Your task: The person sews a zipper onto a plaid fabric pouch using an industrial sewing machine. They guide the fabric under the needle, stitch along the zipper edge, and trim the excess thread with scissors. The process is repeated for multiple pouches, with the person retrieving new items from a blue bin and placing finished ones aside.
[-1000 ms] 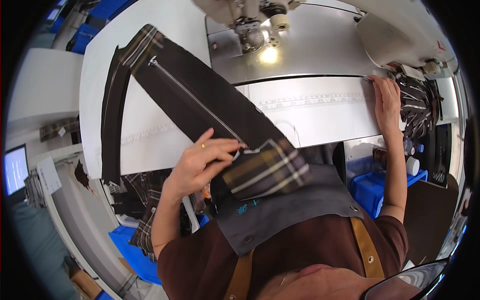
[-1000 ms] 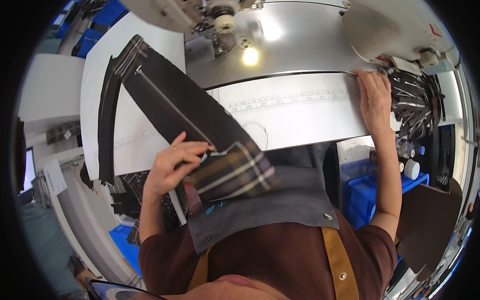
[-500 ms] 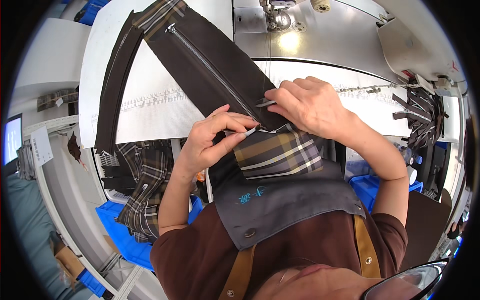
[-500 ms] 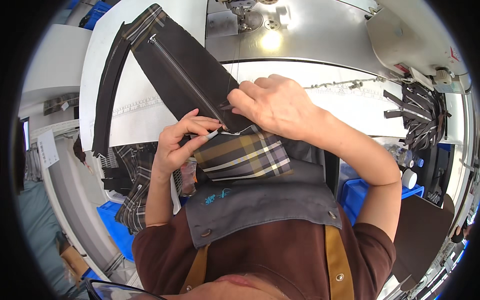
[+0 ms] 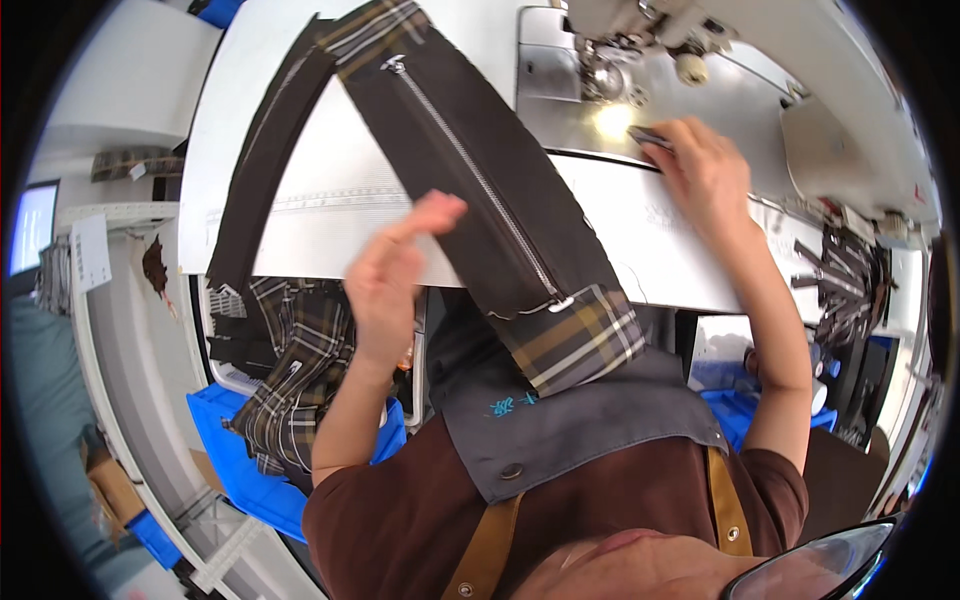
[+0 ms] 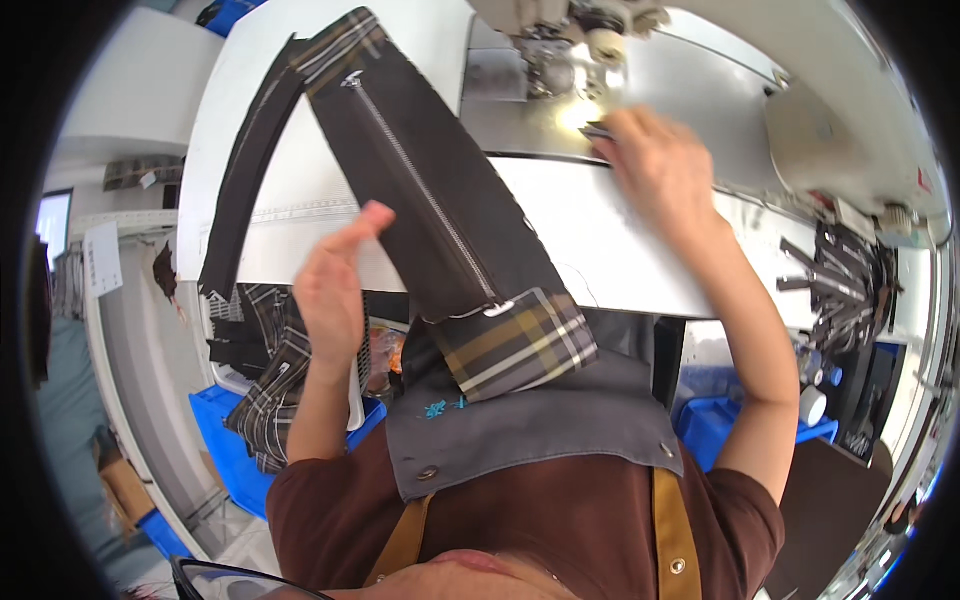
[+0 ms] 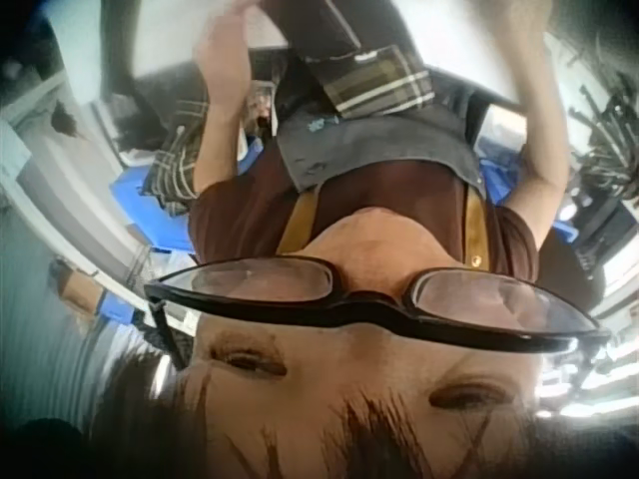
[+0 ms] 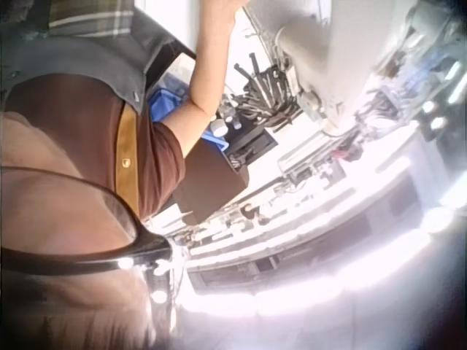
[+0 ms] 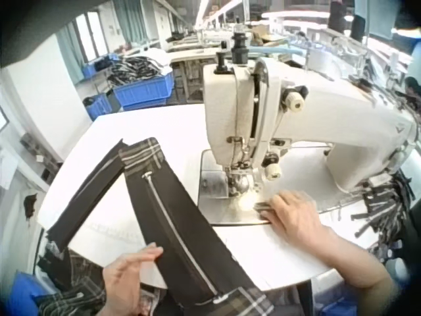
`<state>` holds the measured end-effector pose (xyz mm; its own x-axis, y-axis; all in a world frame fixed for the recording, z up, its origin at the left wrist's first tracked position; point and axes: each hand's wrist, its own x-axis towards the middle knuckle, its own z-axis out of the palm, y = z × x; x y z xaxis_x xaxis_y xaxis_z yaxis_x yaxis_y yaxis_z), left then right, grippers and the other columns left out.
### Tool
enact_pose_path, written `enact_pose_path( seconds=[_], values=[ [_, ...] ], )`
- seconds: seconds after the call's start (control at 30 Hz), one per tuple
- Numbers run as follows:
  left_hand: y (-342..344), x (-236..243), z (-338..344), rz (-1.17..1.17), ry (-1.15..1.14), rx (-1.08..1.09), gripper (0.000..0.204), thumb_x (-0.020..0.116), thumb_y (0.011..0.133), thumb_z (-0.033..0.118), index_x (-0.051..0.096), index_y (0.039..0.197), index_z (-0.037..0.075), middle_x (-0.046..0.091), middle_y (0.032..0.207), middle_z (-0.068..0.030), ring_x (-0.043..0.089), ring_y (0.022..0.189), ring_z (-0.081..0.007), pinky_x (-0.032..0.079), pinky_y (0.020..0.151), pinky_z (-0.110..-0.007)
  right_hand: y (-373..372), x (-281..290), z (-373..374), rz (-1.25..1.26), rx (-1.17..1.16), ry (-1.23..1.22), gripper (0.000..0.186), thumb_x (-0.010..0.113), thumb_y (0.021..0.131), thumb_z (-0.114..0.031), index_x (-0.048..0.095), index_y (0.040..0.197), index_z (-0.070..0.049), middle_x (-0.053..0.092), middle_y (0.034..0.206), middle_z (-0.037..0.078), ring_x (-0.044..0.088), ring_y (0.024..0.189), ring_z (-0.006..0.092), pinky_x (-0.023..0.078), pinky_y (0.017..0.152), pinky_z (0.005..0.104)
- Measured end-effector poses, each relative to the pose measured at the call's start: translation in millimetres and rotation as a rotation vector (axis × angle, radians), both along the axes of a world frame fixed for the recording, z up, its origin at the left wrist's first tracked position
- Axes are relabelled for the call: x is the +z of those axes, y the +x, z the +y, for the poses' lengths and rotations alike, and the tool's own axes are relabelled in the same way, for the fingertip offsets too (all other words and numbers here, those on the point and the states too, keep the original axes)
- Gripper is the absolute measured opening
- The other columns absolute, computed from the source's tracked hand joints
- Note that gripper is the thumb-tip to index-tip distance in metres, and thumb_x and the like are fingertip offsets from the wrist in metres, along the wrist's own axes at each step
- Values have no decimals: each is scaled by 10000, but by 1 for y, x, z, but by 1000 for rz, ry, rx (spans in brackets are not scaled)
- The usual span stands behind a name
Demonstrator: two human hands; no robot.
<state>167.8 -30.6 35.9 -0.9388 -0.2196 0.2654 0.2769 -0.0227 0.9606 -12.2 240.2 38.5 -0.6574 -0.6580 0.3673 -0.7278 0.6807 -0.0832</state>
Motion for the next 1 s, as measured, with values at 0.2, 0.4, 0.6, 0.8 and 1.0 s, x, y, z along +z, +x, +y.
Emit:
enact_pose_path(
  seconds=[0.2,0.4,0.6,0.8,1.0],
  values=[
    [-69,13,-63,-348,480,292,458,487,958,234,414,1337,-13,403,1401,-161,384,1302,-245,312,1057,-377,79,11,-43,-269,458,-3,574,685,789,-309,499,1311,-159,391,1415,111,365,1294,339,331,1037,478],
    [-156,23,-72,-674,-34,-17,386,655,854,369,645,967,0,653,928,-74,607,814,-159,474,753,-281,87,-3,-45,-285,505,121,595,636,833,-360,434,1377,-230,325,1462,101,281,1348,352,266,1074,522],
    [-140,40,-58,-211,28,82,347,607,903,321,627,1069,16,660,1001,-65,620,931,-185,478,847,-300,73,8,-44,-415,304,-481,797,777,680,-215,399,1356,-25,361,1378,226,332,1288,402,291,1047,457],
    [-62,25,-119,610,831,-265,250,523,907,263,622,1069,100,609,935,16,535,831,-117,383,891,-296,124,0,-75,-70,750,-354,429,670,678,-82,626,1104,-59,468,720,18,475,650,191,381,668,321],
    [-20,16,-86,531,1225,-57,332,503,920,349,635,1051,74,620,894,-41,561,806,-176,424,817,-349,143,4,-80,-303,979,-264,382,769,671,-162,646,1022,-72,514,724,31,516,666,204,413,660,326]
  ],
)
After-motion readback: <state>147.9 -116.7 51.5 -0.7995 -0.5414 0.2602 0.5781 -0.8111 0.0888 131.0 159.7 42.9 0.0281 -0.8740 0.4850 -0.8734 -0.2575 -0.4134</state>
